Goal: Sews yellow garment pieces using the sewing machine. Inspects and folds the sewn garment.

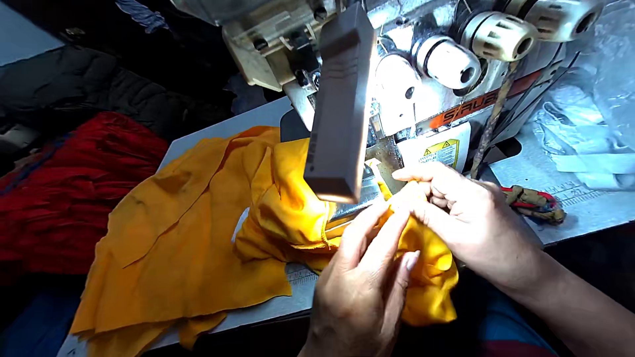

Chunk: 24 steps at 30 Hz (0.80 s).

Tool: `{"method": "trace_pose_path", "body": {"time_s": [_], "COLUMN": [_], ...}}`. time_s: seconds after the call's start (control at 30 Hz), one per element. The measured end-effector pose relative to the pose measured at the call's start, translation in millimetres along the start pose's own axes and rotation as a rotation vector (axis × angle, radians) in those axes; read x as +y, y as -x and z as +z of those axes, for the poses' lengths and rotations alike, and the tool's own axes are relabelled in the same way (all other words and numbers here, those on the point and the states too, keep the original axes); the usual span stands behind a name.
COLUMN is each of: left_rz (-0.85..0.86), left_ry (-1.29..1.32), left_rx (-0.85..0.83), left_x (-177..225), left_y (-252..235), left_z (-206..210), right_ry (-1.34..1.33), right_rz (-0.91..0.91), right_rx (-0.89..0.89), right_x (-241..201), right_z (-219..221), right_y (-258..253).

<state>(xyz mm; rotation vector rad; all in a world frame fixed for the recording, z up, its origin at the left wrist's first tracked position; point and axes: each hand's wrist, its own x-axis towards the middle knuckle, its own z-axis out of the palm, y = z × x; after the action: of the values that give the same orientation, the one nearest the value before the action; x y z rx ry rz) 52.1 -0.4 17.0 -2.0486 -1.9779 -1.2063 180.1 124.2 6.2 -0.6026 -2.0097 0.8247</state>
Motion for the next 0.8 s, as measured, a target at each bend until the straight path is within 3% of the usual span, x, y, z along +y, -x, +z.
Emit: {"method": "trace_pose_path", "body": {"time_s": [0.17, 0.33, 0.4, 0.5, 0.63, 0.67, 0.77, 0.8], "left_rz": [0.094, 0.124, 0.162, 0.080, 0.120, 0.082, -0.262, -0.263], "left_ry": [-0.278, -0.520, -0.627, -0.764, -0.868, -0.844, -0.602, -0.567], "left_rx": [-0.066, -0.268, -0.294, -0.312, -0.215, -0.205, -0.220, -0.189], "left_x": [-14.8, -18.7, -25.6, -26.8, -69.0, -74.8, -58.9, -67.5], "left_y": [4.9, 5.7, 6.5, -1.9, -6.9, -6.3, -8.6, -3.7], "left_z": [-29.2, -72.0, -84.0, -111.8, -133.6, -130.6, -111.9, -112.7], "right_ry": [-0.253, -0.391, -0.367, -0.288, -0.304, -0.309, -0.308, -0.282], "right_rz": [-0.199, -0.370, -0.371, -0.322, -0.176, -0.145, -0.081, -0.074], "right_rx": [-0.120, -0.391, -0.466, -0.506, -0.467, -0.447, -0.354, -0.299], "right_x": [-12.4, -16.4, -13.1, -3.8, 13.2, 17.1, 27.9, 32.8], "right_z": [-3.9, -29.1, -36.9, -42.3, -48.8, -49.6, -47.1, -43.9], "right_y": [15.9, 38.3, 43.6, 49.3, 54.0, 54.6, 54.3, 54.3]}}
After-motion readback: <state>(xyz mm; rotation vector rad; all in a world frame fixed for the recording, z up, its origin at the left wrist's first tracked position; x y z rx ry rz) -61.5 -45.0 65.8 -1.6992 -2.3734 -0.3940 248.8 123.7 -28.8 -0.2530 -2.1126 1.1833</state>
